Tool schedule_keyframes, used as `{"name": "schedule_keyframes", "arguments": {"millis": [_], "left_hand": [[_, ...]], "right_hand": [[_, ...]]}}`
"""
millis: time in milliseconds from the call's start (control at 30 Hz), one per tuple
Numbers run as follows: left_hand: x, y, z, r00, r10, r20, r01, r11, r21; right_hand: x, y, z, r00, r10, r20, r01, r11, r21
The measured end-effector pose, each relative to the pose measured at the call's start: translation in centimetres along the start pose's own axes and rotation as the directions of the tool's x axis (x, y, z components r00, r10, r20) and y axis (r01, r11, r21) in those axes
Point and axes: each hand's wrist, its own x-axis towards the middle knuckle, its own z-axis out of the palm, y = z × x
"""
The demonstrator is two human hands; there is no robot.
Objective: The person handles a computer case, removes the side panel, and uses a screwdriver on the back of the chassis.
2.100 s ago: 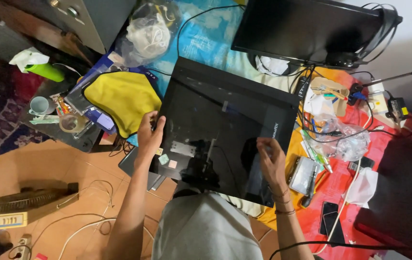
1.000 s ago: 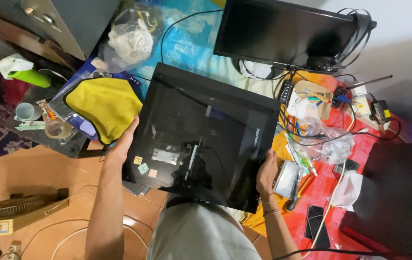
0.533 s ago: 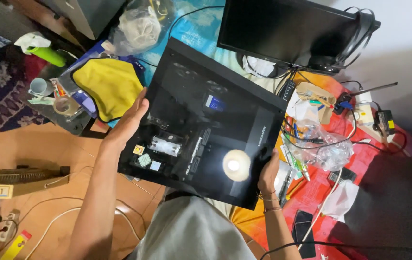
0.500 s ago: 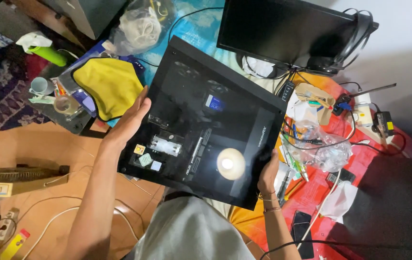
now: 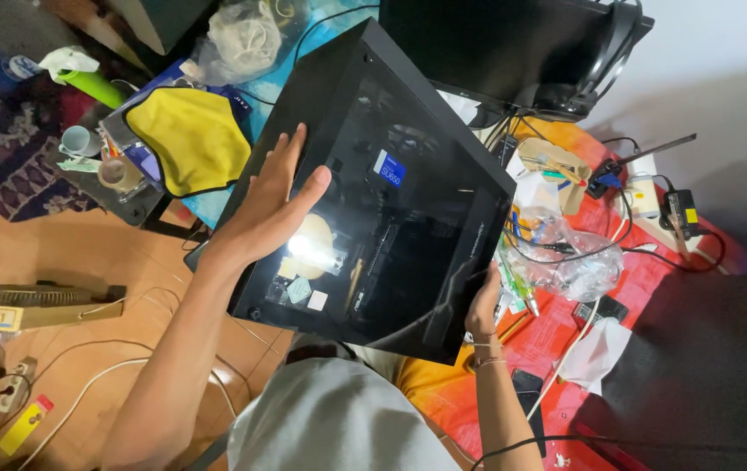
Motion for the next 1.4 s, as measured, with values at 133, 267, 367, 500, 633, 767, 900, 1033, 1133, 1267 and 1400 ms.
{"name": "schedule_keyframes", "arguments": {"millis": [133,267,367,500,633,767,900,1033,1133,1267,1400], "left_hand": [[-0.4,0.8,0.4,0.999,0.014,-0.031,-0.014,1.000,0.018],[-0.3,1.1,1.0,0.996,-0.001,-0.087,0.003,0.999,0.032],[-0.5,1.7,1.8,0.994,-0.003,-0.112,0.008,0.999,0.045],[-1.5,3.3,2.8,0.993,0.039,-0.115,-0.033,0.998,0.053],[3.5,-0.9,-0.5,0.978,0.007,-0.208,-0.002,1.000,0.026],[6.5,-3.9,-0.7,0.958,-0.187,-0.216,0.166,0.980,-0.113],[7.1,-4.7,-0.9,0.927,-0.354,-0.121,0.332,0.928,-0.166],[9.1,-8.9,-1.1,0.946,-0.304,-0.112,0.279,0.940,-0.194],[10.3,-11.3,-1.4,0.943,-0.323,-0.084,0.293,0.922,-0.253],[10.4,-12.1,-2.9,0.937,-0.348,-0.028,0.320,0.889,-0.326],[10.3,-13.7,-4.4,0.932,-0.362,0.000,0.337,0.868,-0.365]], "right_hand": [[-0.4,0.2,0.4,0.999,0.032,0.008,-0.033,0.999,0.026],[-5.4,-3.5,2.7,1.000,0.022,-0.002,-0.022,1.000,0.004],[-6.2,-4.2,2.5,1.000,0.022,-0.008,-0.022,1.000,-0.022],[4.4,3.4,-3.6,1.000,-0.019,0.008,0.020,1.000,-0.005],[-1.1,-0.6,-0.8,0.996,-0.048,0.077,0.047,0.999,0.009],[-0.8,0.4,-1.0,1.000,-0.020,0.010,0.019,0.995,0.094],[-1.9,-1.5,0.8,0.999,-0.036,0.039,0.034,0.998,0.046],[-4.3,-2.8,1.9,0.998,-0.054,0.011,0.053,0.998,0.044],[-7.2,-4.9,3.9,0.997,-0.080,0.011,0.080,0.997,0.009],[-11.1,-7.6,7.2,0.998,-0.060,-0.014,0.059,0.998,-0.039],[-13.7,-8.8,10.5,0.999,0.000,-0.053,-0.001,1.000,-0.013]]}}
